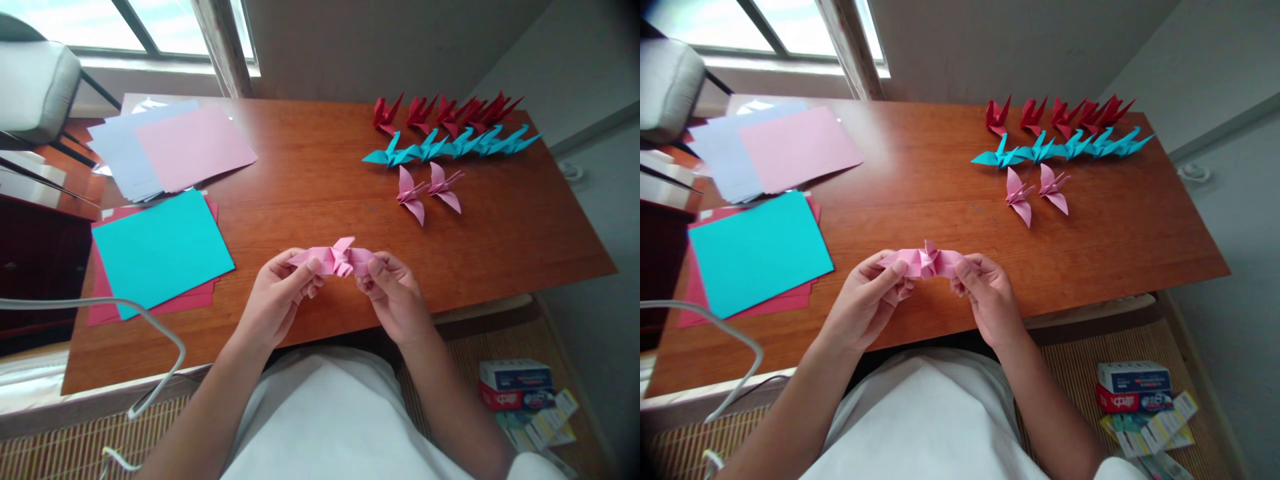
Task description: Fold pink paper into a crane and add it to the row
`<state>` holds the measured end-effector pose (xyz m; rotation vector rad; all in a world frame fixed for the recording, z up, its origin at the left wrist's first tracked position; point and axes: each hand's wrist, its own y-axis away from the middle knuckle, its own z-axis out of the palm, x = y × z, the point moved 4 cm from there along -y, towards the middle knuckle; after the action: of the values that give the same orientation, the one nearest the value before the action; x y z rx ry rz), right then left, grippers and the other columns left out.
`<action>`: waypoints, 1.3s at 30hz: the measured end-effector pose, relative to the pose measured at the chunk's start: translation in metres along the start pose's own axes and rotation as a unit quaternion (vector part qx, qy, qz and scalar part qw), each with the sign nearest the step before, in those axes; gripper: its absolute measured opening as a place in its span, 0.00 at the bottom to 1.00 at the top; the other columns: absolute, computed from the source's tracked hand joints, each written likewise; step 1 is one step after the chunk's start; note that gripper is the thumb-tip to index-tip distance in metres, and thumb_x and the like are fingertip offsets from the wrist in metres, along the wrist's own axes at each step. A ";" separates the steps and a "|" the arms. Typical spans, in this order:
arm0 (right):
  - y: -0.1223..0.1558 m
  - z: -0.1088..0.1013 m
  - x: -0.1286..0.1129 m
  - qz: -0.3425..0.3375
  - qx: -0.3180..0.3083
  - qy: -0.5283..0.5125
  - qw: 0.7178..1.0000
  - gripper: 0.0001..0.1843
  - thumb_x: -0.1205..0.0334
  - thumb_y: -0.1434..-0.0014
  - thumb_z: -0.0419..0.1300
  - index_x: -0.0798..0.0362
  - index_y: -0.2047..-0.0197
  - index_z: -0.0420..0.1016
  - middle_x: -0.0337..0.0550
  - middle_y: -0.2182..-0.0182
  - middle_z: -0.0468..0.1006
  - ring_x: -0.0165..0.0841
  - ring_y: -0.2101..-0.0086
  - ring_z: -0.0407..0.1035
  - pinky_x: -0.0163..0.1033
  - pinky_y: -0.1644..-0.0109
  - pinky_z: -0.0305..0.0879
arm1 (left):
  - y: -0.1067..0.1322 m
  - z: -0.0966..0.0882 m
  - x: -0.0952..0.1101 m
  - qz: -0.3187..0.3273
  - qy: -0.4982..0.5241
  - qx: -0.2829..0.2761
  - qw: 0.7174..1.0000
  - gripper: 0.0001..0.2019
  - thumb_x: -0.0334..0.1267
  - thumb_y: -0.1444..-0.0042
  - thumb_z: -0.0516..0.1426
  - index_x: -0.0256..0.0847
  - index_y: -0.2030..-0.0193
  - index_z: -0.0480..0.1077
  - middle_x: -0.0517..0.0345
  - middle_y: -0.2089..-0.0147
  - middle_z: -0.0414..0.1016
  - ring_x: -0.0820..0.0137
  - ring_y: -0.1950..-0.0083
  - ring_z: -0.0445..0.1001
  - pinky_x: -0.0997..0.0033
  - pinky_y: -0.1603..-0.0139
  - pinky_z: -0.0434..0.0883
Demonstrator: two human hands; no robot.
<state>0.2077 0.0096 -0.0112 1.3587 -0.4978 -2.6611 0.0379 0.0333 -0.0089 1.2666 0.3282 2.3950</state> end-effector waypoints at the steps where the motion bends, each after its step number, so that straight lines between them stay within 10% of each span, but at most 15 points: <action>1: 0.000 -0.002 -0.001 -0.019 0.023 0.001 1.000 0.09 0.59 0.46 0.75 0.51 0.67 0.80 0.33 0.75 0.78 0.20 0.74 0.69 0.24 0.69 0.66 | 0.000 0.000 0.001 0.017 0.005 0.014 1.000 0.10 0.39 0.47 0.71 0.35 0.68 0.77 0.60 0.72 0.76 0.81 0.73 0.70 0.85 0.73 0.68; 13: -0.001 0.013 0.015 0.118 0.087 -0.254 0.956 0.13 0.59 0.45 0.74 0.55 0.59 0.80 0.37 0.66 0.86 0.23 0.68 0.77 0.23 0.73 0.69 | 0.002 0.017 -0.009 -0.068 0.252 0.081 0.962 0.07 0.32 0.34 0.59 0.33 0.64 0.74 0.61 0.70 0.74 0.81 0.73 0.74 0.87 0.79 0.67; 22: 0.004 0.024 0.005 0.224 0.066 -0.282 0.931 0.11 0.64 0.38 0.67 0.56 0.71 0.74 0.36 0.74 0.80 0.20 0.79 0.66 0.23 0.80 0.63 | 0.010 0.026 -0.006 -0.143 0.282 0.060 0.947 0.14 0.32 0.30 0.54 0.34 0.69 0.69 0.63 0.75 0.66 0.83 0.79 0.64 0.86 0.82 0.64; 39: 0.001 0.032 -0.009 0.195 -0.012 -0.319 0.927 0.14 0.65 0.44 0.72 0.54 0.71 0.70 0.25 0.78 0.75 0.13 0.84 0.55 0.18 0.83 0.49 | 0.008 0.020 0.004 -0.094 0.292 0.007 0.952 0.10 0.34 0.34 0.59 0.36 0.69 0.71 0.67 0.79 0.67 0.85 0.81 0.65 0.90 0.82 0.63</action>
<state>0.1872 0.0181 0.0132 0.2908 -0.6994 -2.6823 0.0505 0.0286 0.0077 0.4716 0.6028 2.5483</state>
